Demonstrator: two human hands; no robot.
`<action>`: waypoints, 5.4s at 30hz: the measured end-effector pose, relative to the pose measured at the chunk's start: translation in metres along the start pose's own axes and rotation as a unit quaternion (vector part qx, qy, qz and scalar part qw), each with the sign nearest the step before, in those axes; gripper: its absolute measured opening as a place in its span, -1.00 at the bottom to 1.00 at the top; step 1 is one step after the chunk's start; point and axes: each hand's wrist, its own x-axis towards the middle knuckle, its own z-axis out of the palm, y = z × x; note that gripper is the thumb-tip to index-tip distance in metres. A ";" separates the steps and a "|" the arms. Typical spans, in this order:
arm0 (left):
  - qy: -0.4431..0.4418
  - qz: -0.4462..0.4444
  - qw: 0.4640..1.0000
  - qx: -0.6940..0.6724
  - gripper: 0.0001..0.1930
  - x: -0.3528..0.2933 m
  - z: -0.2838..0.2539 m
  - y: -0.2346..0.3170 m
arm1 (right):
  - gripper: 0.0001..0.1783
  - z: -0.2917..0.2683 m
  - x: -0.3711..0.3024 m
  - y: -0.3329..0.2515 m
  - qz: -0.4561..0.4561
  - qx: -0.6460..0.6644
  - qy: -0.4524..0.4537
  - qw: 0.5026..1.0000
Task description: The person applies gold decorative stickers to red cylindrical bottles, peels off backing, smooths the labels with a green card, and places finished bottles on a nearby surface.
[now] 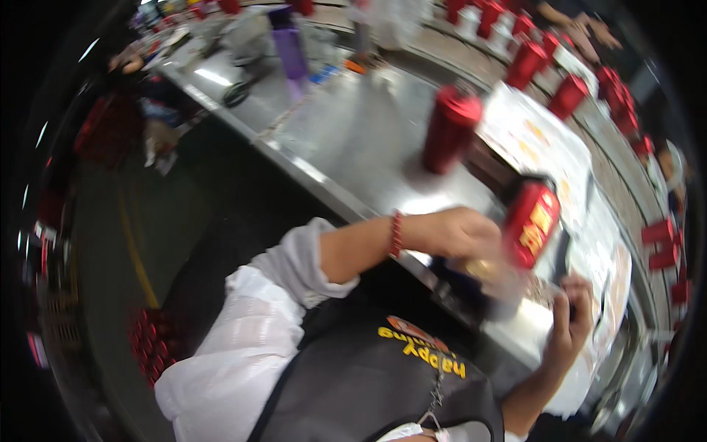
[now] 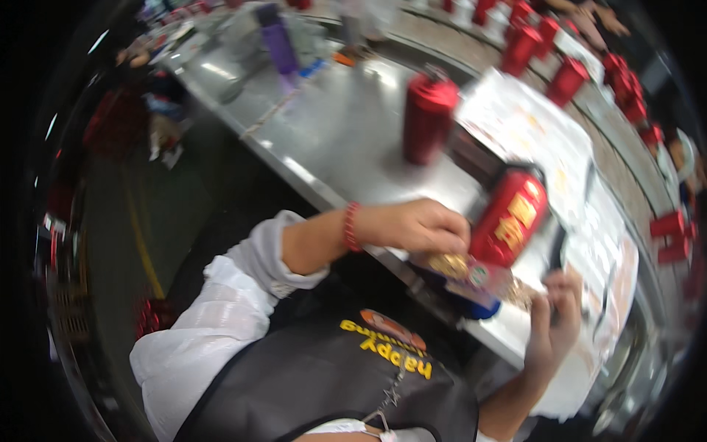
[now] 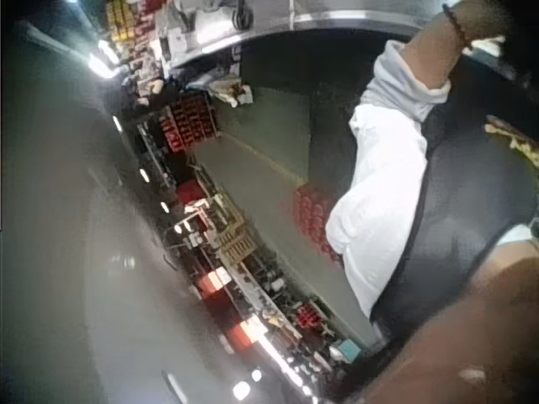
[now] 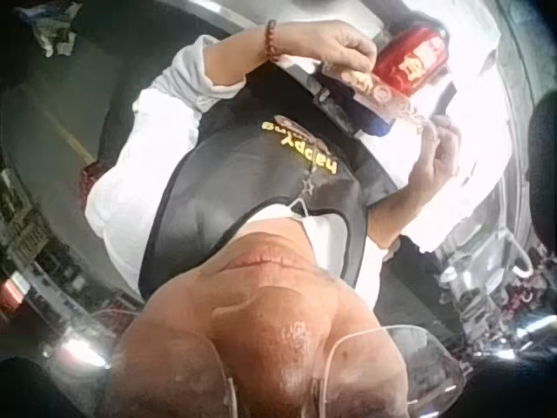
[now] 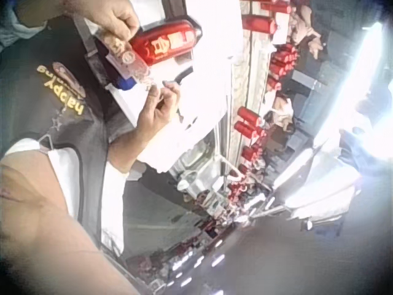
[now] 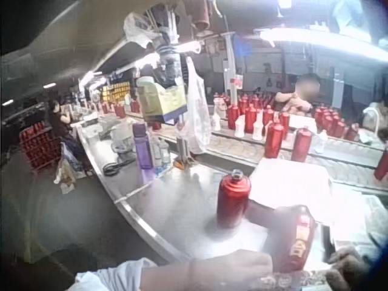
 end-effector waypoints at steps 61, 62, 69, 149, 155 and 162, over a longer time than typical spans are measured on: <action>-0.042 -0.064 0.994 -0.078 -0.79 0.036 -0.014 0.018 | -0.79 0.021 -0.018 0.036 0.121 0.077 0.099 0.985; -0.045 -0.063 0.994 -0.081 -0.79 0.037 -0.014 0.017 | -0.79 0.022 -0.018 0.036 0.120 0.077 0.099 0.985; -0.046 -0.059 0.994 -0.075 -0.79 0.037 -0.014 0.016 | -0.79 0.022 -0.019 0.038 0.129 0.084 0.092 0.984; 0.214 0.170 0.947 0.167 -0.12 0.031 0.039 -0.032 | -0.29 0.051 -0.035 0.023 -0.104 -0.227 0.007 0.968; 0.209 0.156 0.955 0.139 -0.14 0.031 0.037 -0.035 | -0.29 0.052 -0.033 0.023 -0.101 -0.230 0.003 0.968; 0.216 0.213 0.838 0.454 0.00 0.009 0.033 -0.033 | -0.32 0.054 -0.035 0.023 -0.099 -0.208 0.027 0.973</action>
